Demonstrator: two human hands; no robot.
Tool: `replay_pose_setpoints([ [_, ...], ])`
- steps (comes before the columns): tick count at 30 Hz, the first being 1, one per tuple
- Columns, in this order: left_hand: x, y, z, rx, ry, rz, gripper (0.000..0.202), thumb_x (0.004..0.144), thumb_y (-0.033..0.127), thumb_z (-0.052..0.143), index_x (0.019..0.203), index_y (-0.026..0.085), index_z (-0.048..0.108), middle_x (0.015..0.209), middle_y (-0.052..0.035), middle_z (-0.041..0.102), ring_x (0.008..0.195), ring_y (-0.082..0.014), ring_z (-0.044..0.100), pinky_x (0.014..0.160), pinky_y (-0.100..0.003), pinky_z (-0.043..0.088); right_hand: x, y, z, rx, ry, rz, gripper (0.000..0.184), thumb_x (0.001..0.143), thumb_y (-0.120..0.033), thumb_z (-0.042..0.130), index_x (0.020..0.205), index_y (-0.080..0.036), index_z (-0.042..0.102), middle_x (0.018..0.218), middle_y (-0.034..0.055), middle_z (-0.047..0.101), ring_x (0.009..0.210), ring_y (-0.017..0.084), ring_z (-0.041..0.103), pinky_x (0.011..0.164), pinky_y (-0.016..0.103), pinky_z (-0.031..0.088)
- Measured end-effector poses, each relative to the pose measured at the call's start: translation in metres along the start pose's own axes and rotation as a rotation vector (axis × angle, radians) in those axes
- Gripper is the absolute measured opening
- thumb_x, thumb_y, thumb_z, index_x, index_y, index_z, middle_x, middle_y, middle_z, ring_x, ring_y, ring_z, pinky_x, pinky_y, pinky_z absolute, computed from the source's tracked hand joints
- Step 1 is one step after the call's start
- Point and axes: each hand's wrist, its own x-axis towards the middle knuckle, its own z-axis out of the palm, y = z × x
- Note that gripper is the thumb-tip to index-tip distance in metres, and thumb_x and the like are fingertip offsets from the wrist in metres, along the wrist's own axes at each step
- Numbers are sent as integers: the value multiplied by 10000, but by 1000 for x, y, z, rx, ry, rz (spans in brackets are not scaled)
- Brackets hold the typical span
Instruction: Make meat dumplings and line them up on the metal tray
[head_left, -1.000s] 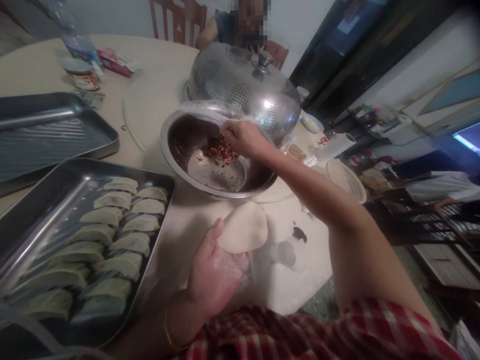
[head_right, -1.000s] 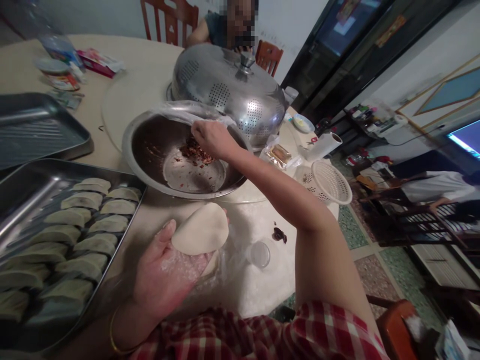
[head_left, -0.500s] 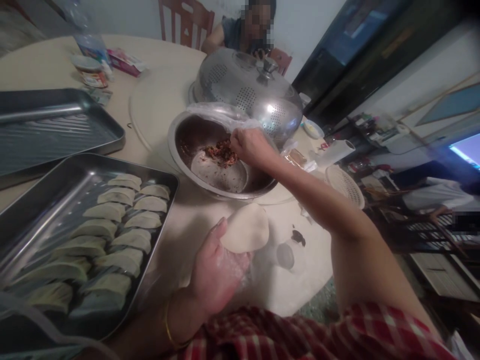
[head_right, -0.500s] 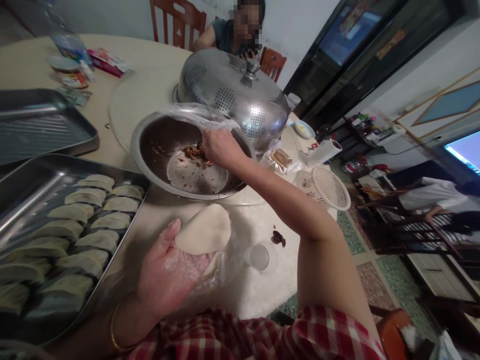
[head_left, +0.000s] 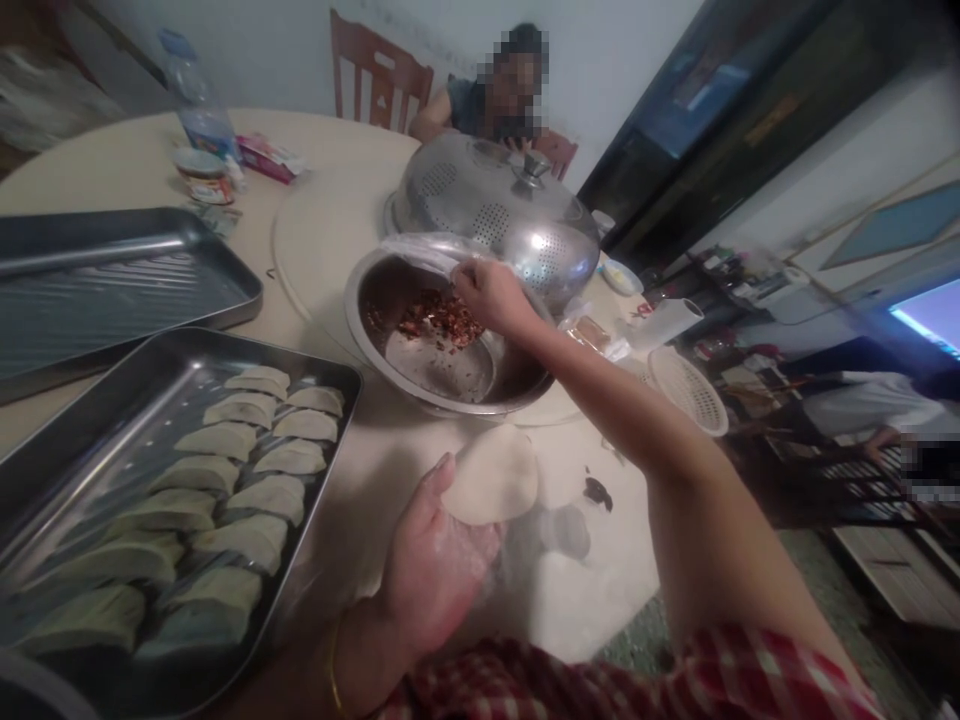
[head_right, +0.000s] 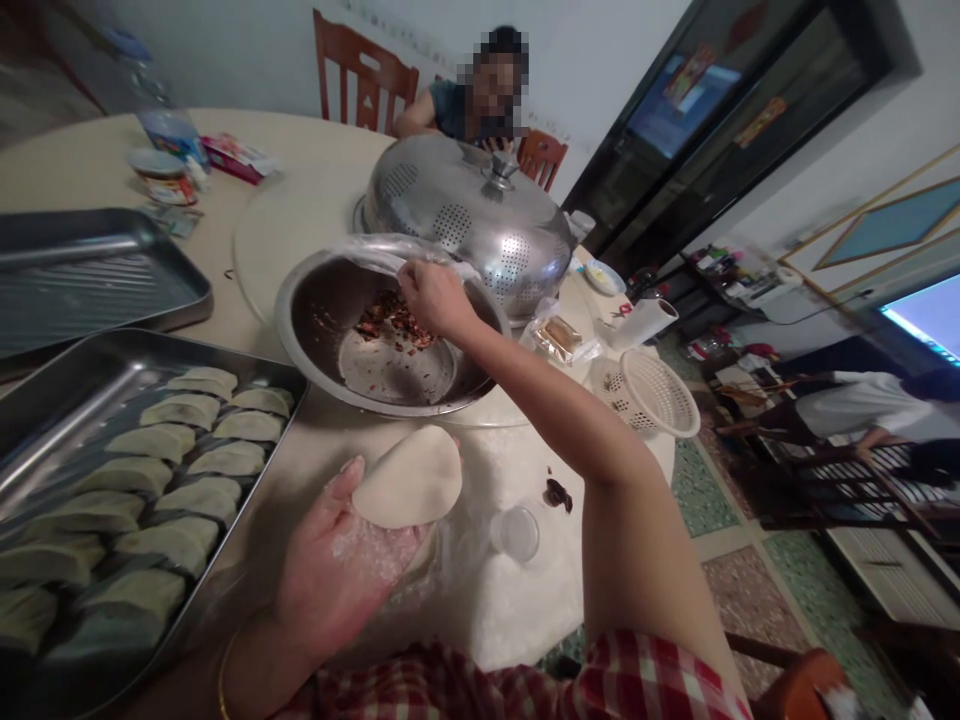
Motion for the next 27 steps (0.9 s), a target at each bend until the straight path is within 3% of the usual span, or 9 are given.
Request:
replay_pose_setpoints([
  [3,0,1,0,-5,-1,1,388,978,324,425,1144,94,690,1186,-106,731,1220,-242,627,1112,-369,452,-3,2,3,32,-66,-62,279,970,-212,417,967,-153,690,870,57,716,772,168,601,735,269,401],
  [10,2,1,-5,-9,-108,-51,376,966,359,458,1114,109,698,1075,-97,763,1132,-230,677,1072,-347,481,-22,-14,-1,2,-178,-105,265,945,-147,421,918,-135,685,745,41,674,688,144,556,704,257,373],
  [18,0,0,1,-13,52,-43,400,974,345,437,1164,82,672,1057,-123,760,1112,-244,683,1049,-355,495,-47,-32,-6,31,-300,-192,290,986,-167,381,821,-137,618,866,78,712,724,136,583,707,250,369],
  [21,0,1,0,-1,64,-30,386,967,353,457,1162,102,676,1086,-113,755,1150,-247,664,1070,-364,475,-49,-27,-10,17,-342,-278,284,992,-173,390,831,-134,621,849,74,708,714,135,579,699,253,367],
  [24,0,2,-1,24,52,-37,382,968,357,455,1149,113,686,1091,-104,755,1169,-245,653,1098,-374,447,-50,-16,-14,7,-384,-385,248,994,-192,416,965,-113,650,852,82,710,725,148,586,720,268,388],
  [27,1,1,-1,21,18,-43,395,967,365,454,1151,104,687,1088,-108,754,1175,-250,649,1108,-379,436,-52,-7,-17,103,-414,-379,199,963,-175,480,1026,-109,656,876,87,723,751,155,613,760,287,431],
])
